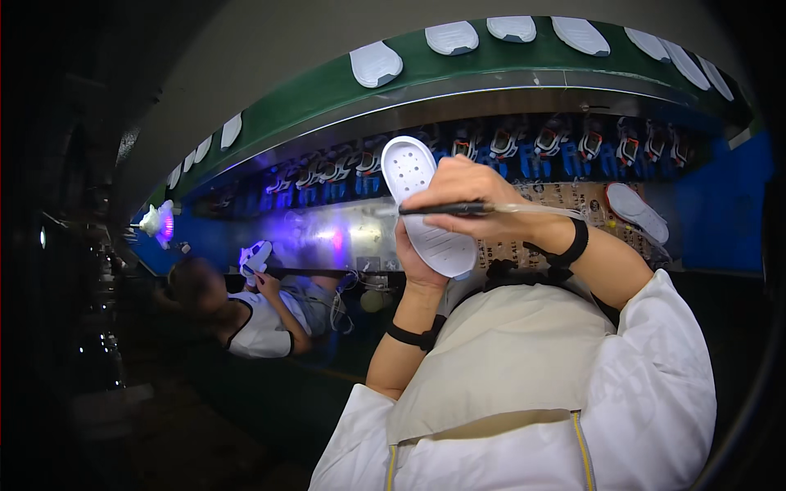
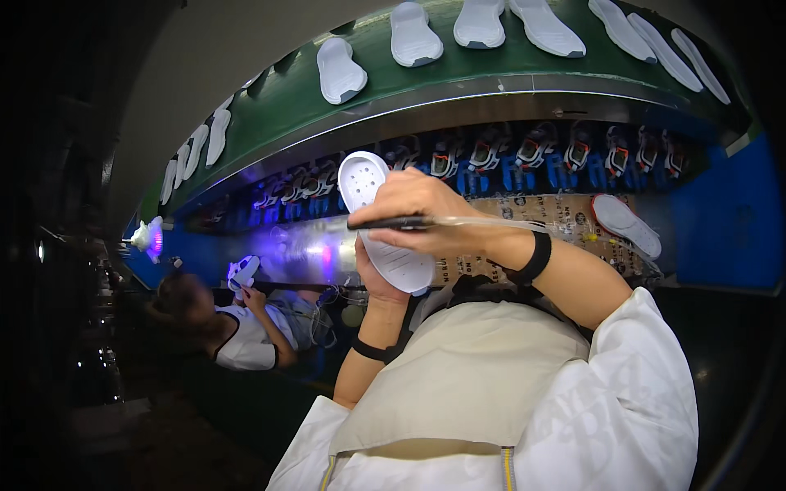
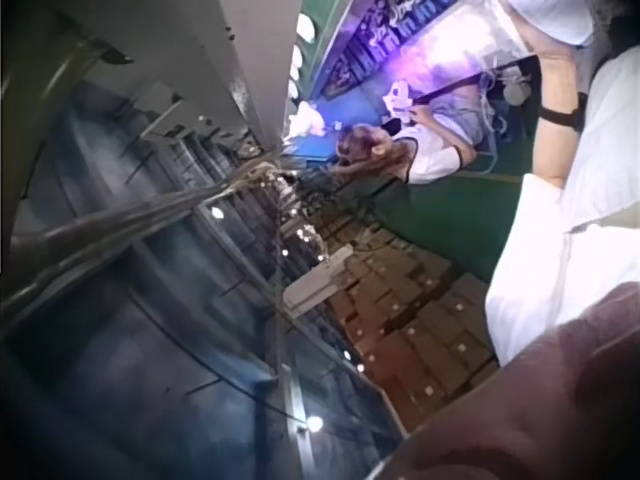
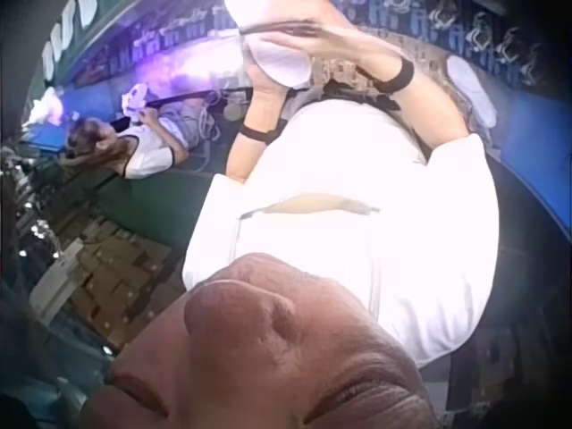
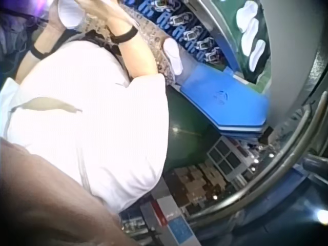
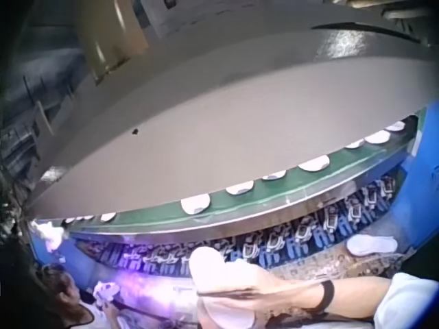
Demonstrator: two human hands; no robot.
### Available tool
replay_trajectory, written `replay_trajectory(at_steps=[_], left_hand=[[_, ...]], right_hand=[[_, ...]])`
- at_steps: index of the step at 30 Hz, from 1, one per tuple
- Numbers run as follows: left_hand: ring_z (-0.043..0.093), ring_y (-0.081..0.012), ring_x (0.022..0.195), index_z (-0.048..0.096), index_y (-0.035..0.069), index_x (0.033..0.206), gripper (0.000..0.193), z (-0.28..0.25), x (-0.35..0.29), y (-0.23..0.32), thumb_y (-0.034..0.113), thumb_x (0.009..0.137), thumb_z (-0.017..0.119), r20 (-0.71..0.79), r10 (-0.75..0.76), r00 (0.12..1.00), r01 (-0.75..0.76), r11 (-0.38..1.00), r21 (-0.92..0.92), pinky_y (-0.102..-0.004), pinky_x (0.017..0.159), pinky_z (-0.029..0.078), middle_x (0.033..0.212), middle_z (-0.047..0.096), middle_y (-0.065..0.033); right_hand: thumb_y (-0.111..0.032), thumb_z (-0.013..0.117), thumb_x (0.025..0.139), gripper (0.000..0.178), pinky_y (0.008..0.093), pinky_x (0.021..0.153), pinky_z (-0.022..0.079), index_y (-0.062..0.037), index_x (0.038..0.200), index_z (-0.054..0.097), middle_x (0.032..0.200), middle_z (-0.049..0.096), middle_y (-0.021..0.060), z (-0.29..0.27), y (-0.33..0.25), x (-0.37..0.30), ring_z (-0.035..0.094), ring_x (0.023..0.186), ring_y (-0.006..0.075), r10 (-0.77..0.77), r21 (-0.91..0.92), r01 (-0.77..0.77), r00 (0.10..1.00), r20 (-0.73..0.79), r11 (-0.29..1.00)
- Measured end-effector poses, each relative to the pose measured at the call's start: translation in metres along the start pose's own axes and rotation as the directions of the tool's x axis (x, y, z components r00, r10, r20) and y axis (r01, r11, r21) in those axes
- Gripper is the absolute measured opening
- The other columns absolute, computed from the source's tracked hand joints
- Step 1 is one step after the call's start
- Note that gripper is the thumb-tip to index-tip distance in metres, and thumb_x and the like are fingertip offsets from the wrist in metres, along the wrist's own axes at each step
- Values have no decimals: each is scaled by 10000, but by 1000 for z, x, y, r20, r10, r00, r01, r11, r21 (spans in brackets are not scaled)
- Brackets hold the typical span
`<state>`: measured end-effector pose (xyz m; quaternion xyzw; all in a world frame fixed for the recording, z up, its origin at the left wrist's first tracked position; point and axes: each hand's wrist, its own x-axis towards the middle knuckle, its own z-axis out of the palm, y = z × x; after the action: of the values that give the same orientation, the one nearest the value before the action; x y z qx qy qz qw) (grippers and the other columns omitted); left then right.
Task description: Applying adhesive or finish to white shoe soles using a brush tool at a conveyor line.
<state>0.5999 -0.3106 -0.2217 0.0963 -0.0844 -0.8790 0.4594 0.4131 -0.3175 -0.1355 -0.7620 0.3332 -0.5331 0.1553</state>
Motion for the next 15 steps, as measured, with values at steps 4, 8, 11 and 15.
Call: replay_trajectory(at_steps=[4, 8, 11, 15], left_hand=[[600, -322, 1280, 459, 123, 1516, 686, 15, 6, 3, 573, 1007, 370, 195, -69, 978, 78, 996, -42, -483, 1097, 502, 1447, 568, -134], [589, -303, 1301, 467, 92, 1503, 645, 6, 8, 8, 508, 1021, 360, 72, 61, 995, -70, 989, 131, -465, 1103, 500, 1451, 564, -145], [595, -295, 1288, 481, 73, 1484, 637, 16, 10, 11, 499, 1026, 364, -46, 93, 995, -87, 990, 107, -461, 1100, 496, 1421, 587, -143], [558, -360, 1292, 508, 88, 1459, 633, 27, 16, 9, 507, 999, 392, 358, 148, 922, -217, 963, 160, -483, 1108, 475, 1394, 561, -202]], right_hand=[[-91, 790, 820, 310, 363, 774, 416, -77, 1128, 762, 887, 690, 45, -1, 0, 0, 595, 828, 235, -7, -195, -13, 995, -102, 981], [-135, 805, 827, 323, 372, 792, 403, -98, 1145, 761, 884, 687, 22, -3, -13, 3, 580, 850, 225, -124, 42, 118, 967, 220, 992], [-154, 792, 835, 286, 379, 789, 398, -141, 1118, 753, 861, 667, 13, -1, -17, 2, 586, 835, 230, 59, -134, -69, 995, -82, 989], [-180, 795, 833, 283, 390, 808, 407, -173, 1110, 741, 939, 683, 12, -5, -25, 3, 612, 972, 231, -167, 22, 169, 930, 328, 985]])
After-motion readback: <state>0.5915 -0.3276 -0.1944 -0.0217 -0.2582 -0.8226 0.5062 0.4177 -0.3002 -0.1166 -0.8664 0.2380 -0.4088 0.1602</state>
